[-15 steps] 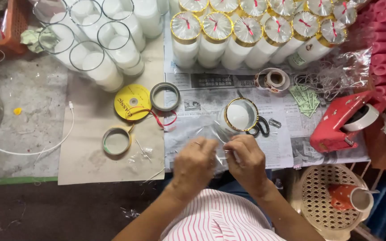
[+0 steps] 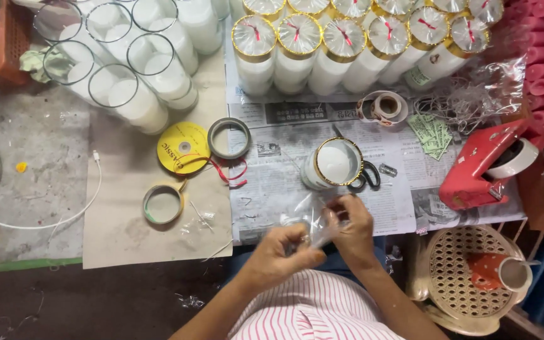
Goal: The person is decorating and labeling glass candle containers by applying gold labels, red ribbons, and securing them with tape.
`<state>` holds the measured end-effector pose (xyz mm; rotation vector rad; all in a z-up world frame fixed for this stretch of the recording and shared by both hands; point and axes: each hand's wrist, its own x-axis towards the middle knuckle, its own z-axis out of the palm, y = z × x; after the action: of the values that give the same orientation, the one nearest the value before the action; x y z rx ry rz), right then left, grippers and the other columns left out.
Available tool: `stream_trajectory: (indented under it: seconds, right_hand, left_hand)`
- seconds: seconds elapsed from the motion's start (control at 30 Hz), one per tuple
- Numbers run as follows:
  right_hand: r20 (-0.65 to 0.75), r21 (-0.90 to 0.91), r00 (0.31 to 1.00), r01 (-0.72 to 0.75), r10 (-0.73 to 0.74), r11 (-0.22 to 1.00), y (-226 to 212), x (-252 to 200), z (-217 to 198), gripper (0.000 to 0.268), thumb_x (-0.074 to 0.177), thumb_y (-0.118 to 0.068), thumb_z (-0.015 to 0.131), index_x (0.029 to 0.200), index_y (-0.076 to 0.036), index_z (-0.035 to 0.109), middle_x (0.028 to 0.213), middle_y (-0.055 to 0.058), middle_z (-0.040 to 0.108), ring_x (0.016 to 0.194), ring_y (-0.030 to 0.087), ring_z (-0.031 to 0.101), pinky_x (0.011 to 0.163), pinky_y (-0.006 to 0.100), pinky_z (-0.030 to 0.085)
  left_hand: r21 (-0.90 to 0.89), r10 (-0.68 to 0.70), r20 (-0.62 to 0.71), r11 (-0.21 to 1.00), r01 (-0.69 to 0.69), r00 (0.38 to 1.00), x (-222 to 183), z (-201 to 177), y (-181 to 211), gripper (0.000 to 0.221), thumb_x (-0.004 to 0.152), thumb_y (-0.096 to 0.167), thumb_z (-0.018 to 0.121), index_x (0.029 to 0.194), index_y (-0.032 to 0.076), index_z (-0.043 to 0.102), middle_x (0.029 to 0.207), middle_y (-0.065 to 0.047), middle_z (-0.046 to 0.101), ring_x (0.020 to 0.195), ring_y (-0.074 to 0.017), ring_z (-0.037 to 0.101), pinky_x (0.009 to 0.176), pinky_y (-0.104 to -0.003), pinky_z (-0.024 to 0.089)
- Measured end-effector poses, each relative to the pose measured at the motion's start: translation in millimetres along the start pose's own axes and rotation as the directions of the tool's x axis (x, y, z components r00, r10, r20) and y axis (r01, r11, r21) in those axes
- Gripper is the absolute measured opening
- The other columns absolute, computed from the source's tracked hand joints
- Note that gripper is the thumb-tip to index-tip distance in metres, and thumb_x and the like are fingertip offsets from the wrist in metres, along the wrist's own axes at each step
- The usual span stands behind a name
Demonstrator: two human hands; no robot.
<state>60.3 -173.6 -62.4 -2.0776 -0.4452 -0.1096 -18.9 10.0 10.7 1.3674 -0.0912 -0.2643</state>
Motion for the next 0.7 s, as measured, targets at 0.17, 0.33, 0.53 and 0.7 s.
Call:
stream_trajectory:
  seconds: [0.17, 0.33, 0.53, 0.7]
  right_hand:
    - [0.056, 0.119, 0.989, 0.127, -0.135, 0.985, -29, -7, -11, 0.016, 0.084, 0.008, 0.072, 0.093, -0.005, 0.069, 0.095, 0.009, 0.072, 0.090, 0.020, 0.070, 0.080, 0.026, 0.058]
    - [0.344, 0.585, 0.939, -0.198, -0.019, 0.786, -61, -15, -11, 0.011, 0.086, -0.005, 0.079, 0.082, -0.008, 0.069, 0.082, 0.003, 0.069, 0.079, 0.013, 0.064, 0.073, 0.026, 0.050]
    - [0.661, 0.675, 0.750, -0.601, 0.011, 0.428, -28, -6, -16, 0.019, 0.084, -0.002, 0.078, 0.091, -0.010, 0.062, 0.086, 0.002, 0.065, 0.077, 0.014, 0.061, 0.073, 0.027, 0.053]
    - [0.223, 0.322, 0.895, -0.441, 0.386, 0.838, 40, -10, 10, 0.023, 0.075, -0.005, 0.082, 0.089, -0.009, 0.064, 0.060, 0.000, 0.053, 0.056, 0.009, 0.053, 0.053, 0.025, 0.047]
  left_hand:
    - [0.801, 0.316, -0.331, 0.592, 0.088, 0.889, 17, -27, -67, 0.042, 0.073, 0.030, 0.084, 0.071, 0.015, 0.044, 0.059, -0.002, 0.053, 0.052, -0.0221, 0.047, 0.053, -0.041, 0.035]
    - [0.491, 0.210, -0.578, 0.861, 0.130, 0.789, 42, -35, -55, 0.057, 0.073, 0.027, 0.094, 0.064, 0.015, 0.040, 0.058, 0.005, 0.039, 0.056, -0.0112, 0.033, 0.054, -0.031, 0.034]
    - [0.653, 0.455, -0.512, 0.757, -0.013, 0.728, 50, -48, -24, 0.017, 0.086, 0.003, 0.070, 0.100, 0.011, 0.063, 0.090, -0.004, 0.065, 0.068, -0.0153, 0.059, 0.066, -0.030, 0.052]
    - [0.328, 0.026, -0.099, 0.945, 0.008, 0.995, 22, -24, -7, 0.008, 0.088, 0.012, 0.073, 0.094, 0.008, 0.073, 0.085, -0.014, 0.074, 0.080, -0.0291, 0.069, 0.079, -0.042, 0.055]
